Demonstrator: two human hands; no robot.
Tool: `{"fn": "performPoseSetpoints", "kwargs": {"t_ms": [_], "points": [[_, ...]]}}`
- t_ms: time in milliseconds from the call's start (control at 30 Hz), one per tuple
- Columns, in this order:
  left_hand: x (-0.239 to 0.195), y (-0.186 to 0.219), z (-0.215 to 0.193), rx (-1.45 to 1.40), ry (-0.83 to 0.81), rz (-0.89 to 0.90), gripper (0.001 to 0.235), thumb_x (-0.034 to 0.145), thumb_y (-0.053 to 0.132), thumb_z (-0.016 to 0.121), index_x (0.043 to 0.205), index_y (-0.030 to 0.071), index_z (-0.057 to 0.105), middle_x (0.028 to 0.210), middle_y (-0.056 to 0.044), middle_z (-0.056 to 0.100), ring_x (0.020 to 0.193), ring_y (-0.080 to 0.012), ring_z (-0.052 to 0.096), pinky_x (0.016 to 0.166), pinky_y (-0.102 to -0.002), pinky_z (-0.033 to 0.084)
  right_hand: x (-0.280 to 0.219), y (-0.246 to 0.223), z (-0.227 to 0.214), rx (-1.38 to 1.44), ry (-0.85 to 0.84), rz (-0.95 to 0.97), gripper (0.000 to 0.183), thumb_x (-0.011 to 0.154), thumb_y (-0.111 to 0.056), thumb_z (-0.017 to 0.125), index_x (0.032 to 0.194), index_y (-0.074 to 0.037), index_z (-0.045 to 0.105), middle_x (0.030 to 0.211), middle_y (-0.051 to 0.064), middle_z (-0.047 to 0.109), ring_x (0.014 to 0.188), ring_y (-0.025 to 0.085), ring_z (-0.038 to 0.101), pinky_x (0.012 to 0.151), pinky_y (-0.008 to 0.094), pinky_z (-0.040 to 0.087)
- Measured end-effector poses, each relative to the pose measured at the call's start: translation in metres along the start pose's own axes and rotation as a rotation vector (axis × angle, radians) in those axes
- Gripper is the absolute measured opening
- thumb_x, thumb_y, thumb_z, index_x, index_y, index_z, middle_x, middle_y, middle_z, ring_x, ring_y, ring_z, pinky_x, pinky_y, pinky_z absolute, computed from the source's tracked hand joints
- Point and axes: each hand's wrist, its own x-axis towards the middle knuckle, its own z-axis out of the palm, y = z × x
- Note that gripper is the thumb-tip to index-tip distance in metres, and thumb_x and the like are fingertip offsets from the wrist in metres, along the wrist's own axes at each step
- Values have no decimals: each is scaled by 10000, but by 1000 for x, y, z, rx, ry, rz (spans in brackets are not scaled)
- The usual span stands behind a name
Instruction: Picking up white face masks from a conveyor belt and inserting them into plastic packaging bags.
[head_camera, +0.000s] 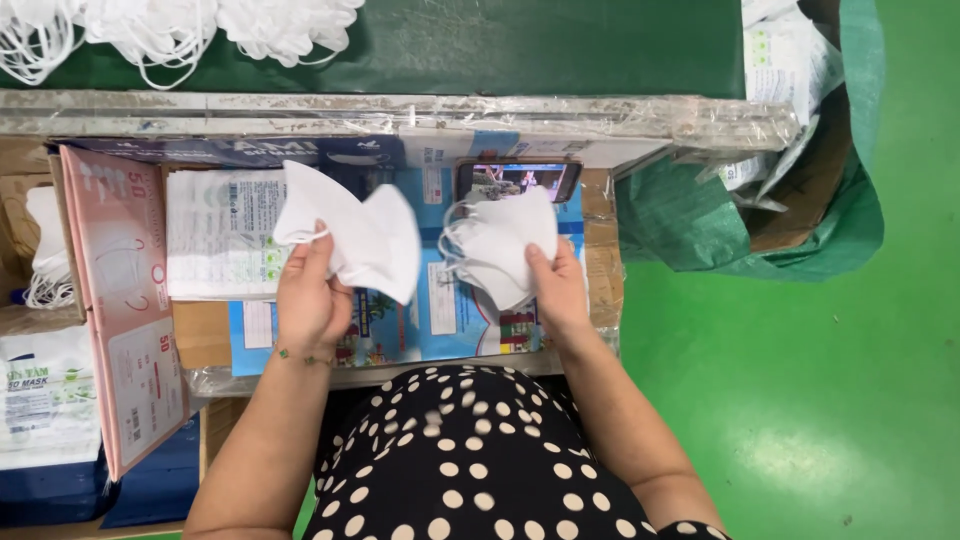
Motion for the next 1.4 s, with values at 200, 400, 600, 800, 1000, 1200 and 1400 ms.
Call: {"fn": "performPoseSetpoints", "kwargs": {"t_ms": [200,400,600,800,1000,1200,1400], "points": [[-21,-37,10,-27,-120,-211,183,1020,132,608,1146,15,672,1097,-104,726,969,-184,711,864,-343,581,-15,-1,39,146,-128,205,327,1043,-138,543,1338,2,573,1158,160,711,996,210,701,877,362,585],[-27,-63,3,237,-218,-134,225,1057,161,604,1159,-22,687,1097,-77,724,965,-102,656,872,-252,520,-17,10,38,207,-193,244,343,1042,-149,553,1349,4,551,1244,129,691,1102,195,677,956,350,560],[-24,-51,1,394,-190,40,263,1093,213,521,1216,10,633,1147,-39,694,1010,-47,619,912,-213,500,-13,0,34,66,-138,167,375,1018,-188,622,1317,33,573,1178,150,722,1028,215,708,909,374,587],[-40,-54,10,899,-343,243,293,1053,173,563,1279,-13,576,1295,-108,505,1118,-181,508,960,-319,449,-19,7,41,-180,-257,80,487,960,-160,695,1399,-28,531,1208,96,699,1072,168,671,951,339,556],[-38,7,32,1104,-507,806,802,879,204,692,1552,37,288,1579,-239,271,1533,-403,181,1256,-554,102,-31,-24,32,-694,-335,-326,480,956,-91,732,1411,-42,587,1358,159,684,1233,254,674,1046,346,534],[-13,-14,42,1846,-885,667,1053,658,220,805,1558,69,279,1616,-170,293,1536,-448,50,1167,-704,-28,-18,-6,53,-638,-496,-425,930,723,-126,877,1478,-8,347,1393,163,533,1288,292,551,1079,363,440],[-22,-30,45,1646,-807,725,784,829,194,752,1534,166,410,1383,-117,496,1479,-368,348,1246,-719,69,3,50,10,-751,-487,-425,444,834,-53,773,1265,-92,675,1266,87,723,1177,228,706,1032,339,551]]}}
